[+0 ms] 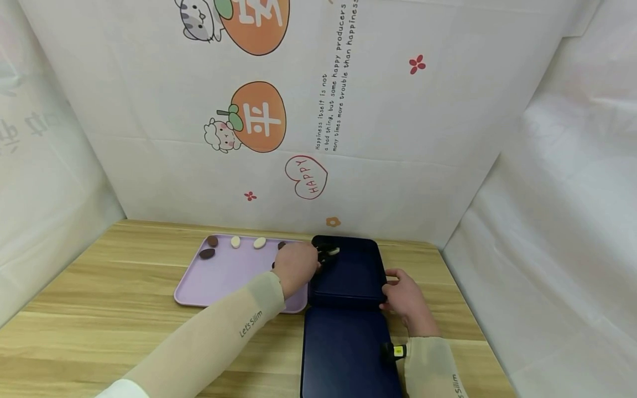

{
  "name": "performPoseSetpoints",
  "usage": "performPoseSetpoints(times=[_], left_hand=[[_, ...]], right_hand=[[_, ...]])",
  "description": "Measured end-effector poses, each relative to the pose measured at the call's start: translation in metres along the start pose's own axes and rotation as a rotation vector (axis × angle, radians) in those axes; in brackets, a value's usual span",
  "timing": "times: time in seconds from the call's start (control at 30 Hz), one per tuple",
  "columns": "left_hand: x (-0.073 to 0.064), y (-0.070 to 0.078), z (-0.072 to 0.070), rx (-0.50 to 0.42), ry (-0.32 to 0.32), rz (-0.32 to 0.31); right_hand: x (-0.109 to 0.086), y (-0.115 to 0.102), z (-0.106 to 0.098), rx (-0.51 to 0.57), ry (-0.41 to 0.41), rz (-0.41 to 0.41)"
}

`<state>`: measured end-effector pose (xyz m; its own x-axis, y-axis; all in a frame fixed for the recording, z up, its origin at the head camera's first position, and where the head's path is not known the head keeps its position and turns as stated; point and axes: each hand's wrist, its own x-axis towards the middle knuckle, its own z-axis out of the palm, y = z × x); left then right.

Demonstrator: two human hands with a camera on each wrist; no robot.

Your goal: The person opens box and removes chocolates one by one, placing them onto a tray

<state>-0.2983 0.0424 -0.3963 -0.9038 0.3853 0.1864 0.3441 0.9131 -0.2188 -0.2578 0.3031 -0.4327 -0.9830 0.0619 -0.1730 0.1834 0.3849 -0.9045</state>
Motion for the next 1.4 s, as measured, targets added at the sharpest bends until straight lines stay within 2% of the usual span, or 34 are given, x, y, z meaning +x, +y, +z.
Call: performPoseSetpoints(times=[0.3, 0.37, 0.43, 0.6, 0.7, 0.83, 0.93, 1.07, 1.23, 1.4], left_hand=[[0.001, -0.001, 0.001, -0.044, 0.024, 0.019], [0.001, -0.001, 0.000, -0.081, 0.010, 0.024], [0.001, -0.002, -0.002, -0.183, -0.041, 0.025], [0.005, -0.006, -0.006, -0.500, -0.216, 0.005], [0.008, -0.010, -0.005, -0.608, -0.257, 0.005], [0.012, -0.015, -0.002, -0.702, -0.282, 0.018], [0.012, -0.022, -0.001, -0.744, -0.298, 0.027], [0.010, -0.032, 0.000, -0.834, -0.329, 0.009], [0.005, -0.049, 0.001, -0.959, -0.355, -0.051], [0.000, -0.077, -0.001, -1.028, -0.398, -0.136]], right_hand=[[0.000, 0.001, 0.000, 0.005, -0.001, -0.004], [0.000, 0.001, 0.000, 0.004, -0.001, -0.004], [0.000, 0.001, 0.000, 0.005, 0.000, -0.002], [0.000, 0.001, 0.001, 0.012, -0.001, -0.004], [0.001, 0.002, 0.000, 0.016, 0.000, -0.007], [0.002, 0.003, 0.000, 0.018, 0.002, -0.009], [0.002, 0.003, 0.000, 0.017, 0.003, -0.009], [0.002, 0.003, 0.000, 0.015, 0.003, -0.007], [0.002, 0.004, 0.000, 0.018, 0.002, -0.004], [0.002, 0.004, 0.000, 0.015, 0.003, -0.007]])
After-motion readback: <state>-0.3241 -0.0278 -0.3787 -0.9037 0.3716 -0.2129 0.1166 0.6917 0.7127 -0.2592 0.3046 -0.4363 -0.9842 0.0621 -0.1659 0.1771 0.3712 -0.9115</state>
